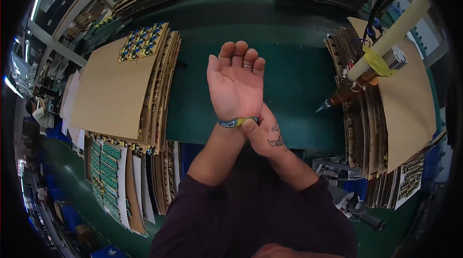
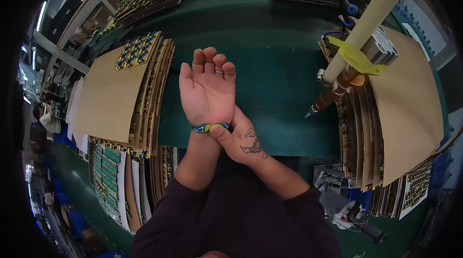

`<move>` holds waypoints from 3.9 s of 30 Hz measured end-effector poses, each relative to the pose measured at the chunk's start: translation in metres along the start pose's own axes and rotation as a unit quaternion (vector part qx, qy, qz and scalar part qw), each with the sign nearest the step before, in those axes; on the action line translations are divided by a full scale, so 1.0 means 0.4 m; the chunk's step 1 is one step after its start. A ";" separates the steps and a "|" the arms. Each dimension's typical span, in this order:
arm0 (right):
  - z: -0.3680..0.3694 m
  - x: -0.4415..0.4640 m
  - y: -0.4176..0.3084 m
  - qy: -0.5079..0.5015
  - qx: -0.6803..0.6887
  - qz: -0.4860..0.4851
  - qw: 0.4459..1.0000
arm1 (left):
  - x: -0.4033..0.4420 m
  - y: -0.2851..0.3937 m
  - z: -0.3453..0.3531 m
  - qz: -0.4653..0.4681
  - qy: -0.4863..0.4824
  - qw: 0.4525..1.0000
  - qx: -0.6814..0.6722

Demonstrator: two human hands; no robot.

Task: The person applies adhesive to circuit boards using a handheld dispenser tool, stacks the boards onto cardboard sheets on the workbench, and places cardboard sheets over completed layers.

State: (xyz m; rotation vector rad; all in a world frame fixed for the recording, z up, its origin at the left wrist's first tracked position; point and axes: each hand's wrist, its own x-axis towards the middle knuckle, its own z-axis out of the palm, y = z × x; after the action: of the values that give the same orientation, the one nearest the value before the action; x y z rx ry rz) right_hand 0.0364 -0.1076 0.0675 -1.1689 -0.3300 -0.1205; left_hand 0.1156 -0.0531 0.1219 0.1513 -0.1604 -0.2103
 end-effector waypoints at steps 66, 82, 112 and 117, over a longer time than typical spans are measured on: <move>-0.057 -0.025 0.062 0.112 0.099 0.041 0.988 | 0.095 -0.030 -0.063 0.099 -0.215 0.551 0.800; -0.087 -0.035 0.064 0.067 -0.227 -0.146 0.961 | 0.068 -0.039 -0.087 -0.145 -0.194 0.803 0.545; -0.086 -0.049 -0.104 0.036 -0.018 0.084 0.996 | 0.038 -0.089 -0.120 0.040 -0.287 0.592 0.752; -0.096 -0.039 -0.110 0.053 -0.115 0.129 0.984 | -0.009 -0.152 -0.217 0.129 -0.428 0.422 0.789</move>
State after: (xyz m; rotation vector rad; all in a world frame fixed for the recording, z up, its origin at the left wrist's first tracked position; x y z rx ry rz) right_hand 0.0174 -0.1611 0.0877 -1.4190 -0.0701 0.0068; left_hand 0.1155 -0.0997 0.0265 1.9725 -1.4316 0.2971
